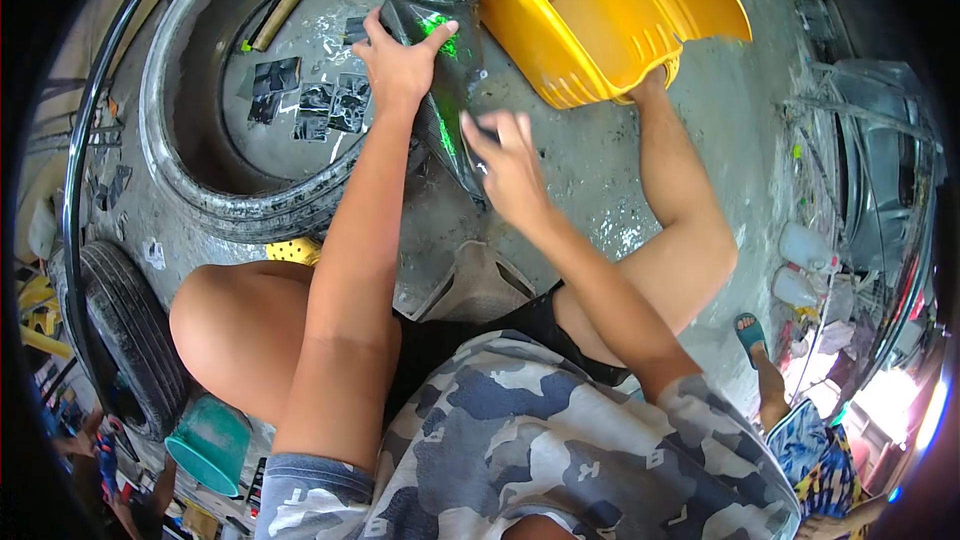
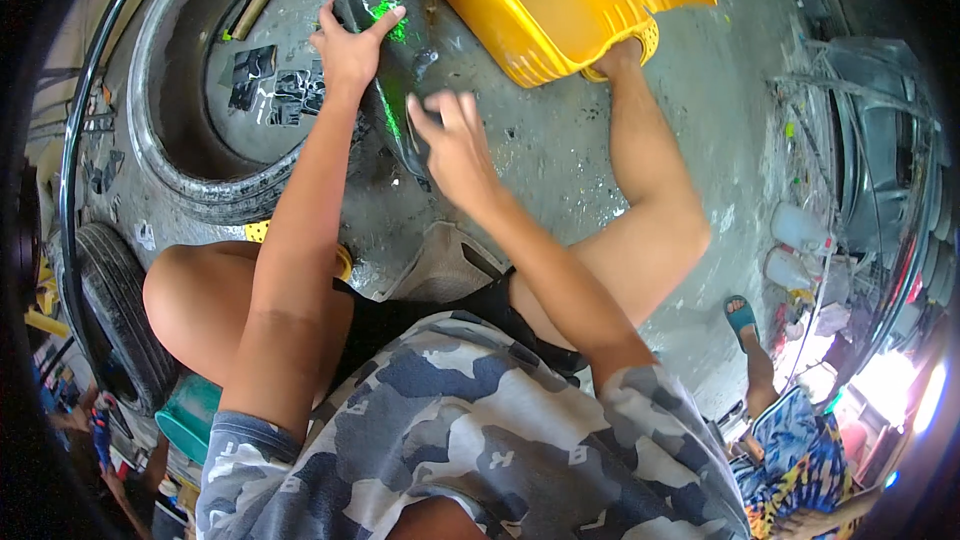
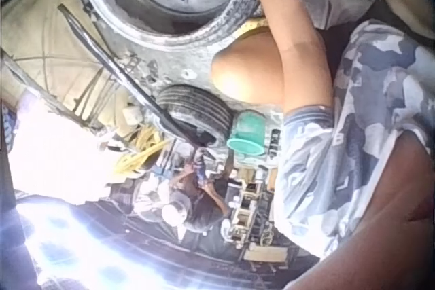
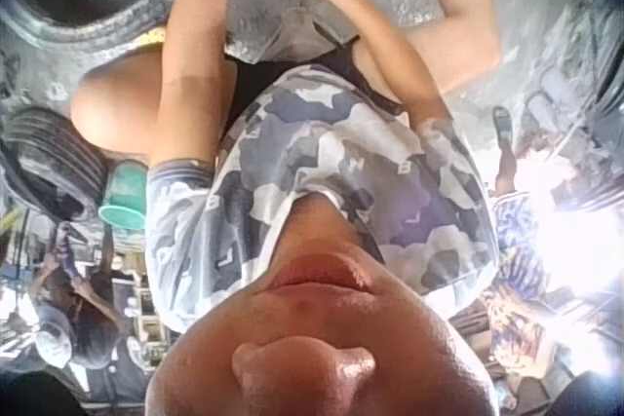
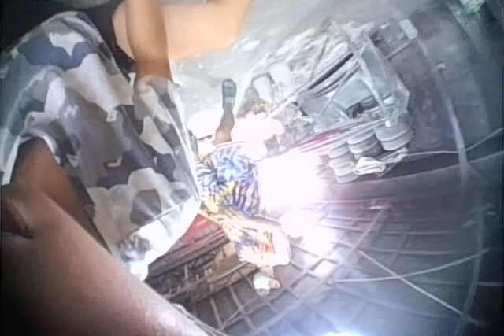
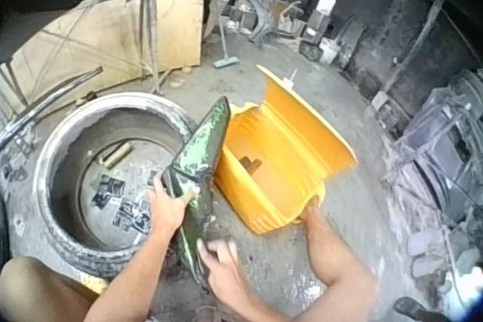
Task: The recorder is wet-sanding a motorcycle fairing part with green and black patterns using a piece of sandpaper and water.
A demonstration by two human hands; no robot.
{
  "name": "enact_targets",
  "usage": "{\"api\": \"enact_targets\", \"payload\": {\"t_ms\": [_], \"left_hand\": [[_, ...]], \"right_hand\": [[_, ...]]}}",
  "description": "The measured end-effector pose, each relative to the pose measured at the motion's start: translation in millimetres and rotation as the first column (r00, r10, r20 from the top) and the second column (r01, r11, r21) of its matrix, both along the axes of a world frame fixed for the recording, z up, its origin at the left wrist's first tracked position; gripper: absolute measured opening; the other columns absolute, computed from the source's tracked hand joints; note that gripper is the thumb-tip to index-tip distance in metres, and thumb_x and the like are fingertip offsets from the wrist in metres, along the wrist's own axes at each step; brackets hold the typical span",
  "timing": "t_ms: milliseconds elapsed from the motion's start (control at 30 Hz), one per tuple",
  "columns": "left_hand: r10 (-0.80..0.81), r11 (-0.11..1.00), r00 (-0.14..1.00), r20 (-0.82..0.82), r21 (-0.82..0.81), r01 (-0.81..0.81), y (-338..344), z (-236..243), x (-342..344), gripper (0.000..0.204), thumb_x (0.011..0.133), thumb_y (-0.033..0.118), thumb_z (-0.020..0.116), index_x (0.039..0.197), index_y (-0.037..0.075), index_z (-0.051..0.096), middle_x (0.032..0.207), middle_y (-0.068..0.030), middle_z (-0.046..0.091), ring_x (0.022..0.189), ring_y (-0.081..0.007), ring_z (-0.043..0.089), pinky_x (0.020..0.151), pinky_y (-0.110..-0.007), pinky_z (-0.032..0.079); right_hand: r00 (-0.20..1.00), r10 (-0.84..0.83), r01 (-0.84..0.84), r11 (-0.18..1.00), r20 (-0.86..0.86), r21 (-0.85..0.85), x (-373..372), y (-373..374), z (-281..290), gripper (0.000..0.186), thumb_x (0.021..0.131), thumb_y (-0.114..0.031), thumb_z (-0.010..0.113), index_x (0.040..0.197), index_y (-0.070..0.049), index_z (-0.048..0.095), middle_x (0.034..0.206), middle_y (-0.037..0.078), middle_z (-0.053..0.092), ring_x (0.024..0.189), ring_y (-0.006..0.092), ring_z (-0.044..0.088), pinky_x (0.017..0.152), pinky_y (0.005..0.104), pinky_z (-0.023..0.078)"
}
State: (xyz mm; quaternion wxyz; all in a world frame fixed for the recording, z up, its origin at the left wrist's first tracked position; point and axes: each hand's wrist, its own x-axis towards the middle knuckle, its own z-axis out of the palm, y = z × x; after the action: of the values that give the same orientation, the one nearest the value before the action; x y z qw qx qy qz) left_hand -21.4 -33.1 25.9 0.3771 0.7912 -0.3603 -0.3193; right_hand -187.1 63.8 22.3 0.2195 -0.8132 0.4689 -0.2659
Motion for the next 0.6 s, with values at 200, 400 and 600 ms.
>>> {"api": "enact_targets", "payload": {"t_ms": [200,400,600], "left_hand": [[0.0,1.0,0.999,0.039,0.008,0.0,2.4,-8.3,2.4,0.114,0.062,0.057,0.082,0.145,0.005,0.025,0.136,-0.0322,0.033,0.124,-0.0451,0.042,0.106,-0.046,0.035],[-0.015,1.0,1.0,0.008,0.012,0.015,-3.2,-1.7,-7.4,0.114,0.062,0.058,0.082,0.146,0.005,0.025,0.136,-0.0321,0.032,0.125,-0.045,0.042,0.106,-0.046,0.035],[0.003,1.0,0.999,0.046,0.013,-0.004,0.7,-1.3,1.4,0.111,0.063,0.052,0.084,0.145,0.005,0.026,0.134,-0.0363,0.031,0.121,-0.0488,0.045,0.105,-0.047,0.037]], "right_hand": [[0.999,0.039,-0.039,0.999,0.025,0.015,-5.2,15.9,-8.7,0.062,0.069,0.014,0.049,0.126,-0.006,0.06,0.108,0.017,0.052,0.102,0.0338,0.048,0.087,0.0407,0.044],[0.994,-0.084,0.08,0.995,-0.074,-0.063,4.4,-23.5,-5.1,0.062,0.067,0.013,0.052,0.125,-0.007,0.06,0.108,0.015,0.052,0.102,0.0343,0.047,0.088,0.0423,0.043],[0.982,-0.07,0.046,0.99,-0.176,-0.136,-1.5,-16.8,-12.6,0.062,0.071,0.008,0.056,0.13,-0.009,0.057,0.109,0.013,0.053,0.103,0.0307,0.048,0.086,0.0411,0.041]]}}
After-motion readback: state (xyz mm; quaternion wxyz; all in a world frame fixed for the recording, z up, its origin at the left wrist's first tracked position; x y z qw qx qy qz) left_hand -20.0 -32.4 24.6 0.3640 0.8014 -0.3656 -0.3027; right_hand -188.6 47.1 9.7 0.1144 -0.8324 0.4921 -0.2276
